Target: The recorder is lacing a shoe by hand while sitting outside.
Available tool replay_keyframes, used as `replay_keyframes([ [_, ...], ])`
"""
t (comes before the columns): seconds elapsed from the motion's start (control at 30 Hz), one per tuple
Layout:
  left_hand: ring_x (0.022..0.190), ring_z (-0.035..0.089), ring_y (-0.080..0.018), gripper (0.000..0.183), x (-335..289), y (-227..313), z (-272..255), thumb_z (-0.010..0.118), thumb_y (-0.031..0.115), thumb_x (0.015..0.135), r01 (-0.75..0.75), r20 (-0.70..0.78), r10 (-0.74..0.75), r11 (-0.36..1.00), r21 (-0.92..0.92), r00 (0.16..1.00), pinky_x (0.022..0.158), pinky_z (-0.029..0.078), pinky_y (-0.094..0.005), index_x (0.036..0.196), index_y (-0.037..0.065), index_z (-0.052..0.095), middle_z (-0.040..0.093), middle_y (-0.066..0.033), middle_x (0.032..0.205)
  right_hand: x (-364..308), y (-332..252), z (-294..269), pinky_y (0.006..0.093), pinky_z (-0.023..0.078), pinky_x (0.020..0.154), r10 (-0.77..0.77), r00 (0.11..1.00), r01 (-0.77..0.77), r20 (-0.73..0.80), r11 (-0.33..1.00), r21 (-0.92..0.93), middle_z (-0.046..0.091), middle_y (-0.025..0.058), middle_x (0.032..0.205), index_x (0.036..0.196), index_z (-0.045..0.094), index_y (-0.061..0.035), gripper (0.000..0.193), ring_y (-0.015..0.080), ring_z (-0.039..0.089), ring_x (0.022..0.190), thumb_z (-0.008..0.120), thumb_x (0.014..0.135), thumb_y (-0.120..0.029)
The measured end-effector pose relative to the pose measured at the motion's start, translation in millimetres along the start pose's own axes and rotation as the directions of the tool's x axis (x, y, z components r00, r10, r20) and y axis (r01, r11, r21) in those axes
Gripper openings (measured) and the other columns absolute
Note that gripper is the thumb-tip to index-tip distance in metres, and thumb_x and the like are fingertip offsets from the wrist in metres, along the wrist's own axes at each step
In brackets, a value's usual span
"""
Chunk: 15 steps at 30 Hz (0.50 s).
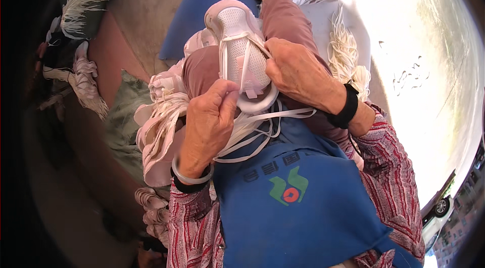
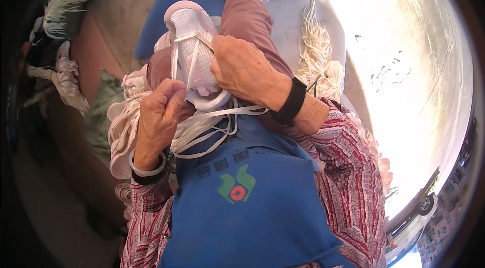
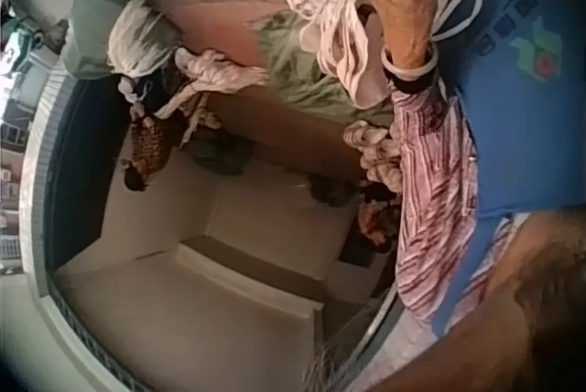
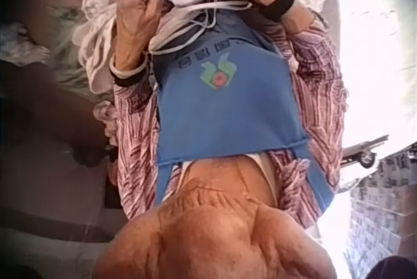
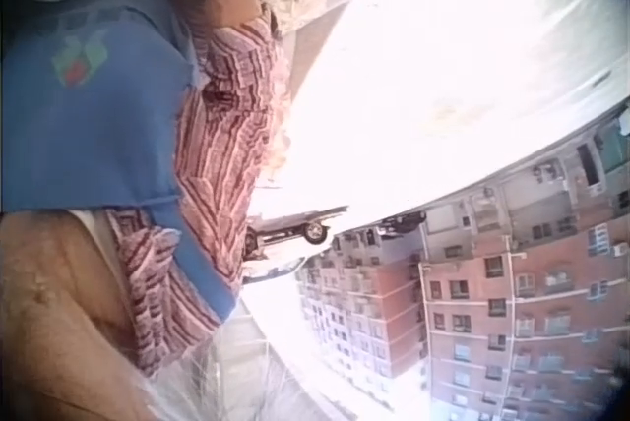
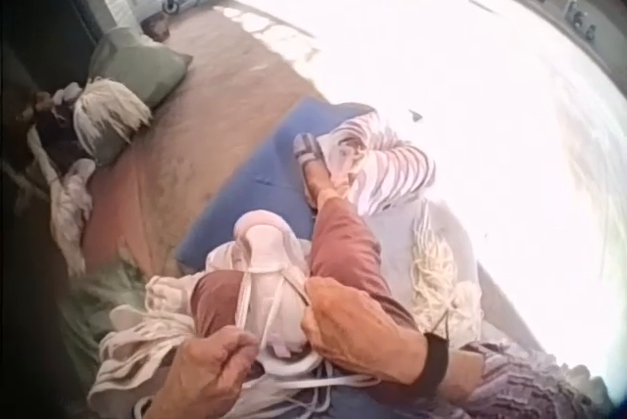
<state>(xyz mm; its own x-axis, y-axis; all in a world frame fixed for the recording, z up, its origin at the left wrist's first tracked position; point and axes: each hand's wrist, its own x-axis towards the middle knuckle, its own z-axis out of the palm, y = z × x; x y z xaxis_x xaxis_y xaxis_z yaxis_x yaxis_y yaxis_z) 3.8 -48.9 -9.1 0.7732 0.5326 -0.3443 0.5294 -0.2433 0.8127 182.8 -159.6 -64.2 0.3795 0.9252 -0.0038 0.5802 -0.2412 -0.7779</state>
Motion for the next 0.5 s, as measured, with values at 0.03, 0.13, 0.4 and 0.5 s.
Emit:
replay_keyframes([
  [0.03,0.056,0.061,-0.0223,0.008,-1,3,4,0.059,0.008,0.095,-0.007,0.010,0.007,1.000,0.008,1.000,0.054,0.046,-0.0345,0.097,0.002,0.061,0.060,-0.0139,0.068,0,6,4,0.0453,0.046,0.069,-0.041,0.999,0.041,-0.002,0.998,-0.042,0.054,0.0241,0.074,0.084,0.051,0.0042,0.010,0.0409,0.057,0.075,0.050,0.084,-0.005],
  [0.13,0.062,0.050,-0.0096,0.006,-5,5,3,0.058,0.004,0.096,-0.178,0.102,0.165,0.975,0.135,0.981,0.058,0.042,-0.0252,0.096,-0.001,0.062,0.054,-0.0037,0.069,2,0,1,0.0464,0.049,0.069,-0.049,0.999,0.049,-0.012,0.997,-0.056,0.057,0.0253,0.075,0.083,0.051,0.0054,0.011,0.0422,0.061,0.074,0.054,0.083,-0.006],
  [0.4,0.068,0.058,-0.0236,0.009,3,-14,37,0.063,0.009,0.092,-0.137,0.018,0.136,0.986,0.096,0.991,0.062,0.047,-0.0326,0.094,0.001,0.062,0.060,-0.0119,0.075,11,-6,-5,0.0497,0.051,0.071,0.017,0.999,-0.013,-0.043,0.996,0.091,0.062,0.0280,0.082,0.088,0.053,0.0067,0.015,0.0437,0.064,0.078,0.055,0.084,-0.007],
  [0.5,0.071,0.064,-0.0355,0.010,2,-13,36,0.064,0.010,0.090,-0.122,0.008,0.122,0.989,0.082,0.992,0.064,0.049,-0.0385,0.093,0.001,0.061,0.063,-0.0186,0.080,14,-4,-12,0.0423,0.049,0.073,0.011,1.000,-0.009,-0.024,0.997,0.075,0.063,0.0235,0.085,0.101,0.058,0.0064,0.020,0.0388,0.064,0.081,0.053,0.087,-0.006],
])
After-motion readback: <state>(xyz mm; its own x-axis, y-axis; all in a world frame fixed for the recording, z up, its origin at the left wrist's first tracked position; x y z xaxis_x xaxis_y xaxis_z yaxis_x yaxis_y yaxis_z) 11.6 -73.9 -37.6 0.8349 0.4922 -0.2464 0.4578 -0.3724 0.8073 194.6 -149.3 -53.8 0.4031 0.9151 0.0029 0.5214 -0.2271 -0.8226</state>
